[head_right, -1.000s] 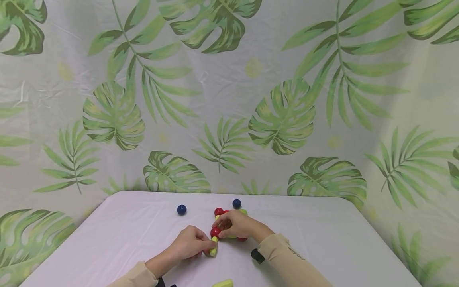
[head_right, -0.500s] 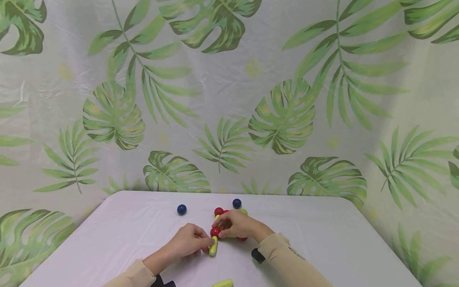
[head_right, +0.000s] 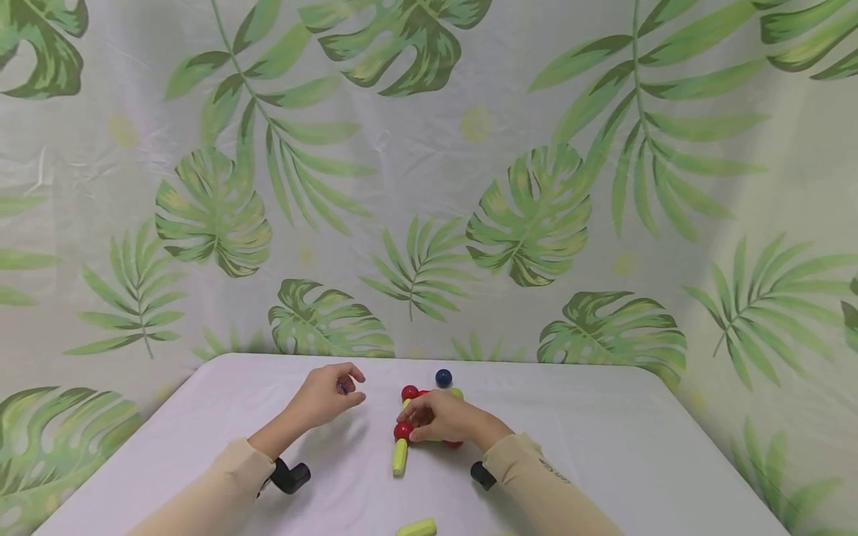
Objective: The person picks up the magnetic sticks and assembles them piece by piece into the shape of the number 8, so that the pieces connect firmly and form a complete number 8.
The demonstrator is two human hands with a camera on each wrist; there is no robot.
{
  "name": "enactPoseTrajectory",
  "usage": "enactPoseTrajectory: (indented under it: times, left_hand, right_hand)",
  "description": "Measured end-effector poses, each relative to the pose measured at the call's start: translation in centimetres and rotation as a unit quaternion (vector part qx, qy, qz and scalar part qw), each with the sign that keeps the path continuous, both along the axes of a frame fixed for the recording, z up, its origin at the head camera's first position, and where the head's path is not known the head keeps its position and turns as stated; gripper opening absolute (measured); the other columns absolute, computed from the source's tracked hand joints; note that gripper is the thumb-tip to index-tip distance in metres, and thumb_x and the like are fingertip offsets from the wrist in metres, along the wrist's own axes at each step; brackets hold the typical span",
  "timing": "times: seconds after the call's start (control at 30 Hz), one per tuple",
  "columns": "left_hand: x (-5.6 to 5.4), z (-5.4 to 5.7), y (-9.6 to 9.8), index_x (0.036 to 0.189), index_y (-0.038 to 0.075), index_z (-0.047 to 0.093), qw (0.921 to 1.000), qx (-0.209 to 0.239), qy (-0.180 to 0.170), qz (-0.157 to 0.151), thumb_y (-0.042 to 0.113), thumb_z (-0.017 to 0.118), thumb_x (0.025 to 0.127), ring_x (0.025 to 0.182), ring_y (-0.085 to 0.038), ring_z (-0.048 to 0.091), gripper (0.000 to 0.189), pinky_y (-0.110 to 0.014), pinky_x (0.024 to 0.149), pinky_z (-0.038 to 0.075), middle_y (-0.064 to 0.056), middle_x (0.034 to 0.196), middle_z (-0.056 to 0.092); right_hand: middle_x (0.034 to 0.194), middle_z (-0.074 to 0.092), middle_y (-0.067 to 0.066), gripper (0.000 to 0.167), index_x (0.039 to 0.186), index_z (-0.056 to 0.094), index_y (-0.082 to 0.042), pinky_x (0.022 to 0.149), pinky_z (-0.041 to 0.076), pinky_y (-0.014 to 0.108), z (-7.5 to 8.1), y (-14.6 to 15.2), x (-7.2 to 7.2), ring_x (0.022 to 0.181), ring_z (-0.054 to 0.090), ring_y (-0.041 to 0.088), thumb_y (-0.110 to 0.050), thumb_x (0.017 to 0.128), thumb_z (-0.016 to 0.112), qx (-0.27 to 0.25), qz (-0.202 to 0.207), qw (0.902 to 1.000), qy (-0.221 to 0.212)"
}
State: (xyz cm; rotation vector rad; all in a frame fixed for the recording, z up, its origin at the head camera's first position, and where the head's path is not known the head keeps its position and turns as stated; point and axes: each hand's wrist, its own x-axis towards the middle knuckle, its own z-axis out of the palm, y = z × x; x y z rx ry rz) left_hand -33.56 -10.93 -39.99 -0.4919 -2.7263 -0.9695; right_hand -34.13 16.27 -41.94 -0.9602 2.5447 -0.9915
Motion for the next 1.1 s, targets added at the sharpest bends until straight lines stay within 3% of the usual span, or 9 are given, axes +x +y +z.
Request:
enactPoseTrajectory:
  times: [0.1,0.33,0.47,0.6,0.83,1.1]
  left_hand:
    - [-1.1,0.0,-1.1,0.108,0.013,0.075,0.9988,-0.027,0.019,0.036,0.012,0.088,0.087,0.084,-0.018,0.061,0.024,-0.039,0.077,0.052,-0.008,0.097,0.071]
    - [-3.0,-0.8,-3.1,0.119,0.009,0.076,0.9959,-0.04,0.0,0.081,0.018,0.085,0.088,0.098,-0.032,0.068,0.034,-0.05,0.083,0.055,-0.018,0.112,0.074]
    - [-3.6,-1.2,-3.5,0.12,0.008,0.076,0.9956,-0.033,-0.021,0.085,0.021,0.085,0.089,0.101,-0.033,0.069,0.035,-0.05,0.084,0.056,-0.022,0.115,0.074]
    - [-4.2,-1.6,-3.9,0.123,0.006,0.076,0.9946,-0.02,-0.053,0.087,0.025,0.083,0.092,0.093,-0.029,0.066,0.037,-0.045,0.081,0.054,-0.019,0.11,0.073]
    - [-4.5,-2.0,-4.5,0.126,0.006,0.076,0.9891,0.035,-0.109,0.092,0.029,0.082,0.094,0.083,-0.022,0.07,0.039,-0.035,0.073,0.054,-0.017,0.112,0.074]
    - [-4.9,-2.3,-4.7,0.123,0.009,0.077,0.985,0.05,-0.136,0.094,0.028,0.081,0.095,0.078,-0.021,0.072,0.034,-0.03,0.069,0.053,-0.015,0.11,0.076]
  right_hand:
    - [0.098,0.074,0.0,0.023,0.118,0.077,-0.01,0.084,0.054,0.022,-0.1,0.1,0.0,0.092,0.064,0.012,-0.009,0.095,0.081,-0.001,-0.005,1.0,-0.006]
    - [0.098,0.072,0.0,0.025,0.119,0.078,-0.013,0.082,0.053,0.021,-0.6,0.2,0.1,0.091,0.063,0.013,-0.009,0.095,0.082,-0.008,-0.018,0.9995,-0.026]
    - [0.098,0.072,0.0,0.025,0.119,0.078,-0.012,0.082,0.053,0.021,-0.6,0.3,0.1,0.091,0.063,0.013,-0.009,0.095,0.082,-0.012,-0.015,0.9994,-0.029]
    - [0.099,0.072,0.001,0.025,0.119,0.078,-0.013,0.082,0.053,0.023,-0.5,0.2,0.1,0.092,0.063,0.015,-0.008,0.095,0.081,-0.012,-0.017,0.9993,-0.03]
    - [0.099,0.072,0.001,0.025,0.12,0.077,-0.013,0.082,0.052,0.023,-0.4,0.1,0.1,0.092,0.063,0.016,-0.009,0.095,0.081,-0.01,-0.016,0.9994,-0.029]
    - [0.099,0.071,0.0,0.024,0.119,0.077,-0.012,0.082,0.052,0.022,-0.2,0.1,-0.1,0.092,0.063,0.015,-0.008,0.095,0.081,-0.009,-0.016,0.9995,-0.025]
